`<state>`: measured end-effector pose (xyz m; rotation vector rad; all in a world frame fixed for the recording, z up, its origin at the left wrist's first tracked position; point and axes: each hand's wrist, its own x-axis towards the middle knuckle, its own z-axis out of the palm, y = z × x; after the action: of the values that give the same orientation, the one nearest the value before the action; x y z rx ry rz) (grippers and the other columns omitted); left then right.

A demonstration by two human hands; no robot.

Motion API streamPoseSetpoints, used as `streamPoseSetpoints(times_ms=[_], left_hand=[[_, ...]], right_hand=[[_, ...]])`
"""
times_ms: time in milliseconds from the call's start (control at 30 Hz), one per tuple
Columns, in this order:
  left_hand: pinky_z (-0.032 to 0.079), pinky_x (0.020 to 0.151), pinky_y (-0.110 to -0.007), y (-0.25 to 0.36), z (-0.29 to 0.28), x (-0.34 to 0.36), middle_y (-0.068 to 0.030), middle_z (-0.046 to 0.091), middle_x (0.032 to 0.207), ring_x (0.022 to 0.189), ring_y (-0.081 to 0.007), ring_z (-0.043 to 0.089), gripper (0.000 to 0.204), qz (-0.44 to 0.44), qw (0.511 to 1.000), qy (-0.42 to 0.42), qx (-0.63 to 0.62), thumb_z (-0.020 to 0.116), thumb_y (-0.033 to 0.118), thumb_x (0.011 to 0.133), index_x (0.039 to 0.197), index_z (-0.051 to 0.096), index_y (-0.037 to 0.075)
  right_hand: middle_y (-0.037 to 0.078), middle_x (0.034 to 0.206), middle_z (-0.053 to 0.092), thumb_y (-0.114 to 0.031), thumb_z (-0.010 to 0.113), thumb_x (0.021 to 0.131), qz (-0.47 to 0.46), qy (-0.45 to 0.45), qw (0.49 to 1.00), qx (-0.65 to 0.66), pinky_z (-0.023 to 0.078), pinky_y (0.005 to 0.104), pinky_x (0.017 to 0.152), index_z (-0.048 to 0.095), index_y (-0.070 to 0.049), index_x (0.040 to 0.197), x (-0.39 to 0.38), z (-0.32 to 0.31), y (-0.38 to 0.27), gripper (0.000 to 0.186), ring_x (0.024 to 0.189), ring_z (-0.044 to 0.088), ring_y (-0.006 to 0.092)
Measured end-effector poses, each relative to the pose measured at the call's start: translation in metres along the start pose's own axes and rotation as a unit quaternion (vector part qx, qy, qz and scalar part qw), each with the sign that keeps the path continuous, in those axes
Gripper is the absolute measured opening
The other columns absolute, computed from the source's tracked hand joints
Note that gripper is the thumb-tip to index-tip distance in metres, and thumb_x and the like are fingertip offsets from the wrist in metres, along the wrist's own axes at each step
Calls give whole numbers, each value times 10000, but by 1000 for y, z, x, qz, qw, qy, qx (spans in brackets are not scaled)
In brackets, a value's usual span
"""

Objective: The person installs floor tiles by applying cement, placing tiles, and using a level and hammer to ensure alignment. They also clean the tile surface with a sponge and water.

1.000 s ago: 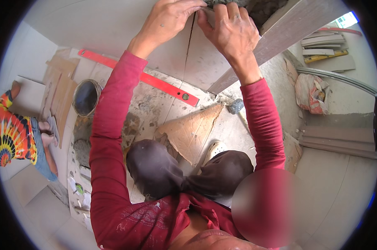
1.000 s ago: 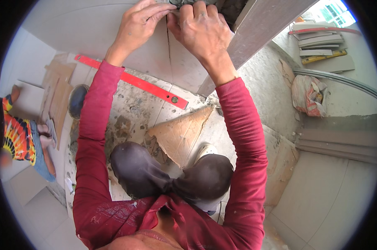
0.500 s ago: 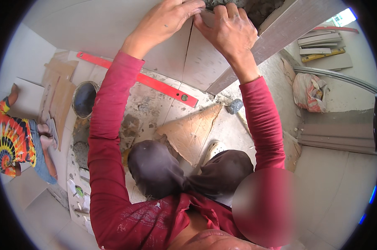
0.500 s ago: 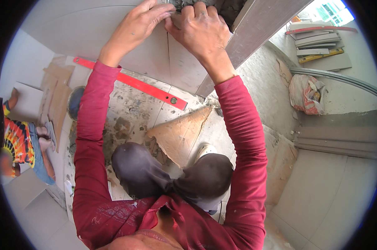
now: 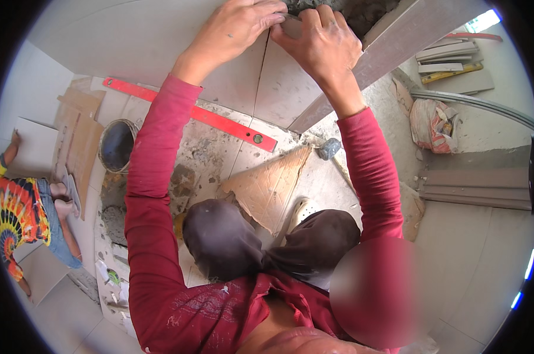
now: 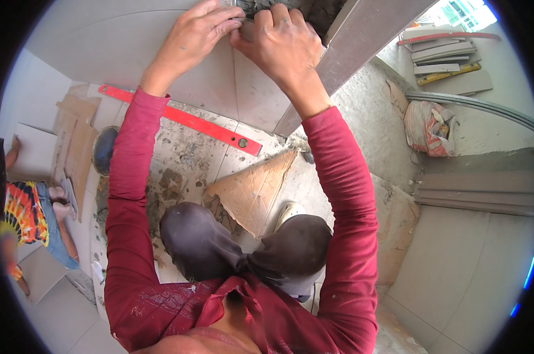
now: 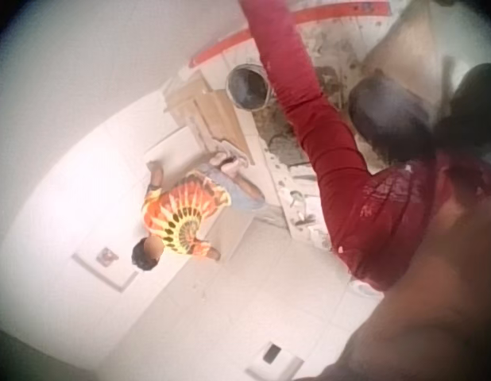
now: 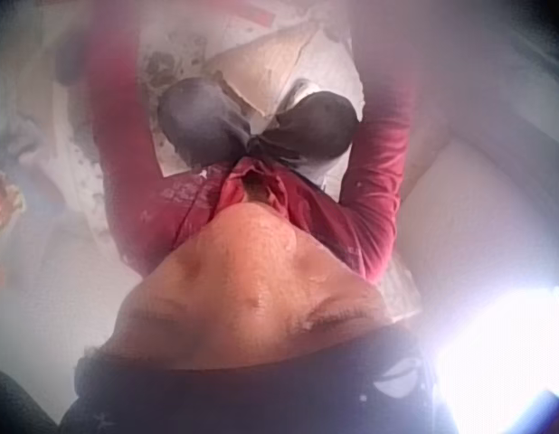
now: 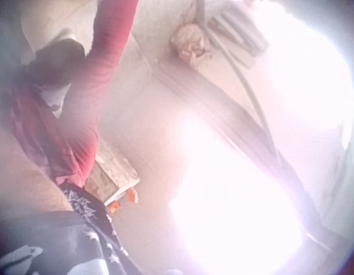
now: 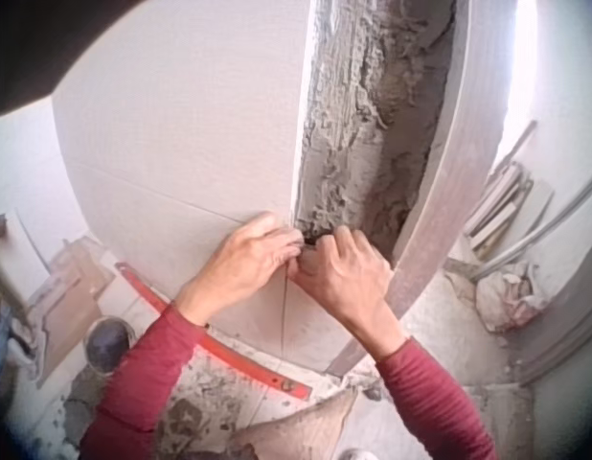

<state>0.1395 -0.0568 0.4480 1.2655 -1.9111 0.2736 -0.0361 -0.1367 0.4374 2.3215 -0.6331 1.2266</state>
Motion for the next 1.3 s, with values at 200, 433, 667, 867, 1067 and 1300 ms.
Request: streamPoseSetpoints(times_ms=[200,433,667,867,1067,1300], left_hand=[[549,768,-408,-1,3,-1,-186,644,936,867,-339,661,177,-6,999,28,-29,625,-8,915,1070,710,-24],[539,762,-418,6,0,-1,-196,630,939,874,-364,655,179,-27,997,41,-51,546,-15,938,1028,701,-17],[536,755,-419,7,0,-1,-194,627,927,861,-365,652,176,-34,998,35,-47,555,-7,942,1037,702,-18],[522,739,-429,5,3,1,-197,602,896,831,-371,638,135,-46,997,31,-60,595,41,968,1031,704,-7],[495,725,-435,7,-3,1,-193,559,863,806,-368,607,125,-64,997,-4,-52,608,95,990,1022,704,20],[492,731,-431,10,1,3,-188,559,868,818,-365,600,138,-73,996,13,-41,630,124,987,1015,708,15]], right_hand=[[-1,681,569,-458,826,776,-4,28,999,-36,467,368,428,612,-143,657,-4,14,3,399,615,634,198],[71,763,587,-392,787,827,43,-34,998,-7,507,429,539,588,-111,747,8,-1,-12,354,705,643,277],[76,769,593,-400,788,823,52,-28,998,2,523,432,564,591,-107,752,6,0,-10,361,717,648,289],[39,660,570,-454,802,800,21,24,999,-9,486,388,411,631,-99,646,-2,12,2,423,595,644,235],[3,708,614,-487,830,756,43,11,999,-8,493,377,464,678,-141,666,-4,11,2,388,650,671,211],[-7,719,610,-497,848,723,53,3,998,-26,498,370,470,689,-146,689,-4,6,1,387,672,673,196]])
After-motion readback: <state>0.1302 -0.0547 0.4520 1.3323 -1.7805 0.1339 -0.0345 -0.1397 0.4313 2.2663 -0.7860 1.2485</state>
